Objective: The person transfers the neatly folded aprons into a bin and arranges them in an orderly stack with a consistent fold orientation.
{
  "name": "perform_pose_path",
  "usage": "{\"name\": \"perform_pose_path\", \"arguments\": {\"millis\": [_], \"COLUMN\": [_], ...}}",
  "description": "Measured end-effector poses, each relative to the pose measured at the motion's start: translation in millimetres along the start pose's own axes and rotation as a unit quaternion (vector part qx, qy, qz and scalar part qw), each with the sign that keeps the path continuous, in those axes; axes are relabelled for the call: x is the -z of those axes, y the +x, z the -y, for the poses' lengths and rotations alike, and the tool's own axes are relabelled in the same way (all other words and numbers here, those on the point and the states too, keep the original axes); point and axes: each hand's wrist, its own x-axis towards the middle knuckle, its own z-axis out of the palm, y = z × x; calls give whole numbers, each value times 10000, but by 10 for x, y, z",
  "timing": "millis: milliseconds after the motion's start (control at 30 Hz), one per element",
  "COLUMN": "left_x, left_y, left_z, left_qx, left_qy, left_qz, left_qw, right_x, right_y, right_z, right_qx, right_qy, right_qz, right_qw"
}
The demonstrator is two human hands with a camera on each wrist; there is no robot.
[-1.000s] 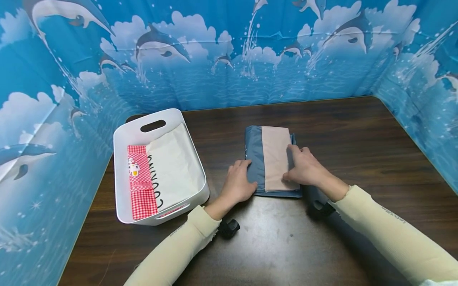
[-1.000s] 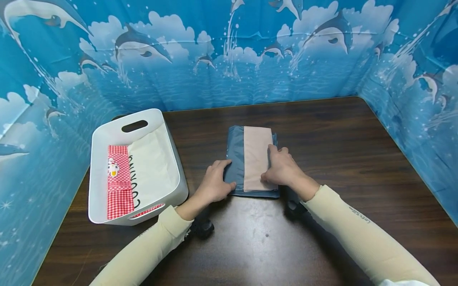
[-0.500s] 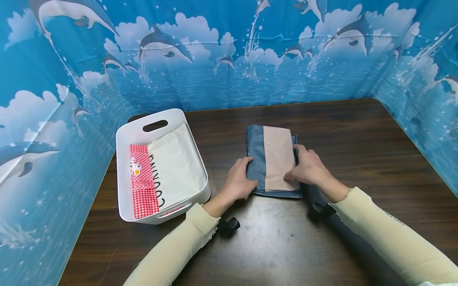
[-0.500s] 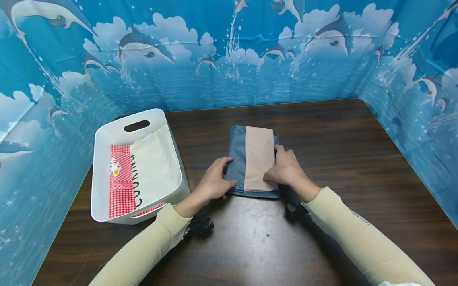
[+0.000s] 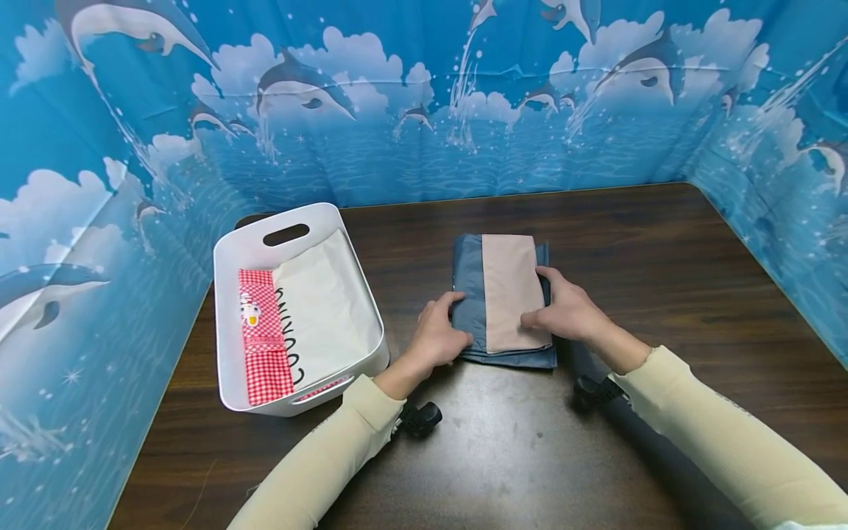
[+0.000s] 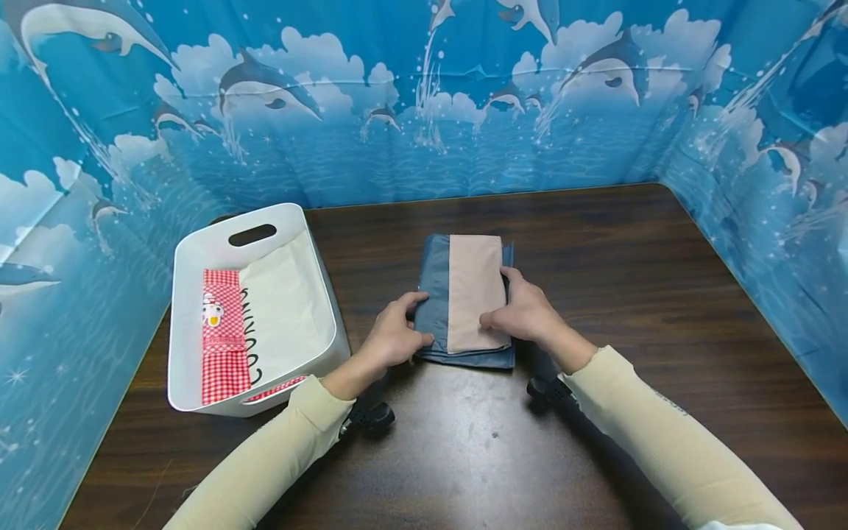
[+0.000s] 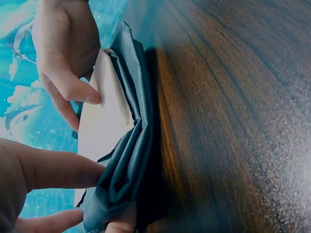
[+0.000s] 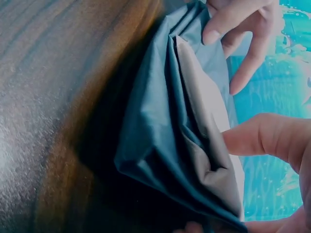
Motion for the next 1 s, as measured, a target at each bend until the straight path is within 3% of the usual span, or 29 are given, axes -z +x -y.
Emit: {"name": "perform_pose_path", "arguments": {"millis": [233, 533, 767, 1000], "left_x": [3, 30, 45, 60], "left_y": [24, 54, 86, 126], "left_z": [7, 83, 124, 130], "left_qx": [12, -305, -265, -282], "left_qy": [-306, 238, 196, 228], "left_qz": [-95, -117, 61, 96], "left_qw": [9995, 9992, 9994, 9993], "right_x": [-2, -52, -80, -89], "right_y": [-64, -27, -6, 0], "right_z": [77, -45, -202, -224], "right_qx": [376, 379, 253, 349], "right_qy": [275, 526, 596, 662], "right_qz": [4, 95, 268, 155], "right_qw": [9989, 9978, 9975, 9971]}}
